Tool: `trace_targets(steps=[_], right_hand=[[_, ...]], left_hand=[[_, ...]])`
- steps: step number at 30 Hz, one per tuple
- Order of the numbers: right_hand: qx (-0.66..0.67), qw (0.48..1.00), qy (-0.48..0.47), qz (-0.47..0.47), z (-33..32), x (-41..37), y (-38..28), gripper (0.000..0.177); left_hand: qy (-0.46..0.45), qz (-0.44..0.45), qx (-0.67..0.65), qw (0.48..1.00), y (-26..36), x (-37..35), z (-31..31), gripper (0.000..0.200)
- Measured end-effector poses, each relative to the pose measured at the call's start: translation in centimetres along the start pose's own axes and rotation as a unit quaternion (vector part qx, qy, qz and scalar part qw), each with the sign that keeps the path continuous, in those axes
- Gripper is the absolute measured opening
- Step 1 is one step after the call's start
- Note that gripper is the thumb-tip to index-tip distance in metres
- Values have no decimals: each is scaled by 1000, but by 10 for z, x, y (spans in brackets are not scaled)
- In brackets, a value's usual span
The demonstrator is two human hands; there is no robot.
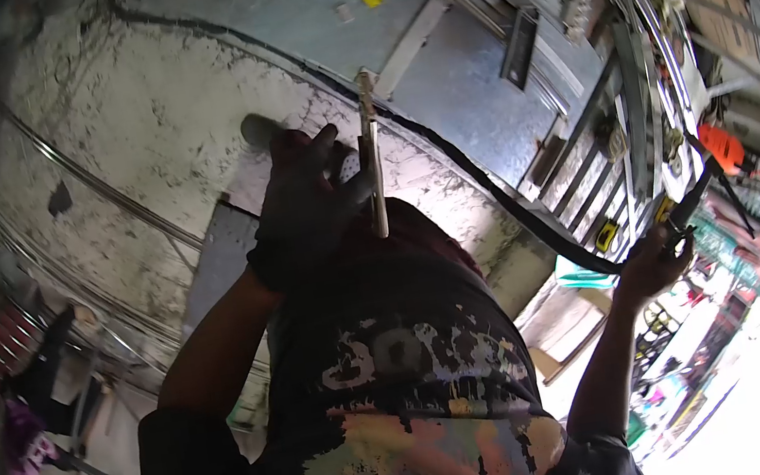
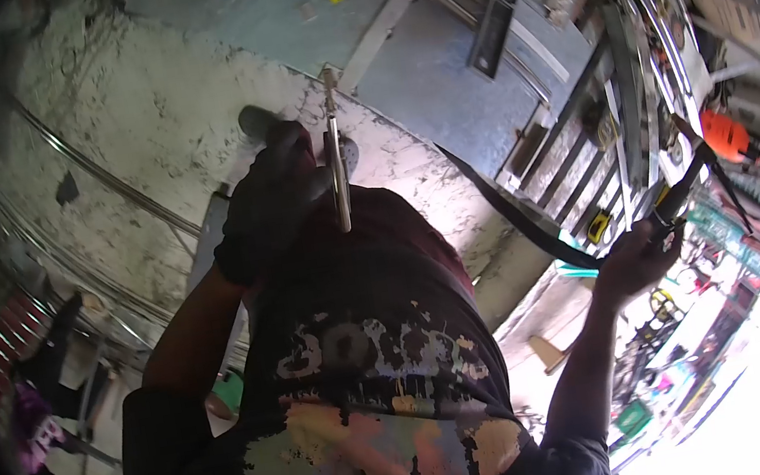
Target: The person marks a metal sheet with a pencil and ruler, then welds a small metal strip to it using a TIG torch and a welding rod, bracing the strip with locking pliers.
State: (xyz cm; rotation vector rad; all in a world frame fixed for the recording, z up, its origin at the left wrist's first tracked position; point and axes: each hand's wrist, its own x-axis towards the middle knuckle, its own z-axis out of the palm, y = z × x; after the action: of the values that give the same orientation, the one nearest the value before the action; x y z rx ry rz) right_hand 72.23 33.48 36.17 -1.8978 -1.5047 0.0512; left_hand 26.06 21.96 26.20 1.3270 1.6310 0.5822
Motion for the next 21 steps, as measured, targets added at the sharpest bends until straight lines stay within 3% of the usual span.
trace_targets(steps=[2, 6, 8, 10, 13, 15, 16, 19, 21], right_hand=[[28, 991, -120, -59, 4, 15, -67, 76], [48, 913, -355, -197, 46, 4, -168, 82], [32, 871, -421, -252, 73, -4, -193, 79], [29, 842, -469, -264, 98, -10, -212, 75], [20, 811, -526, -257, 128, -22, -226, 69], [12, 793, -548, -265, 140, -28, -230, 66], [1, 784, -556, -276, 145, -30, -232, 65], [-62, 762, -579, -282, 146, -28, -245, 65], [-119, 743, -554, -356, 148, -26, -248, 62]], left_hand=[[-15, -37, -56, 998, -6, 2, 2, 56], [-38, -64, -140, 987, -28, 11, 23, 77], [-54, -74, -178, 980, -38, 12, 39, 88], [-83, -88, -212, 970, -43, 14, 49, 99], [-247, -195, -282, 906, -37, 20, 19, 103], [-229, -143, -268, 925, -41, 15, 19, 101], [-178, -92, -277, 940, -50, 10, 41, 97], [-152, -46, -273, 949, -55, 8, 52, 98], [-149, -55, -302, 940, -55, 10, 48, 97]])
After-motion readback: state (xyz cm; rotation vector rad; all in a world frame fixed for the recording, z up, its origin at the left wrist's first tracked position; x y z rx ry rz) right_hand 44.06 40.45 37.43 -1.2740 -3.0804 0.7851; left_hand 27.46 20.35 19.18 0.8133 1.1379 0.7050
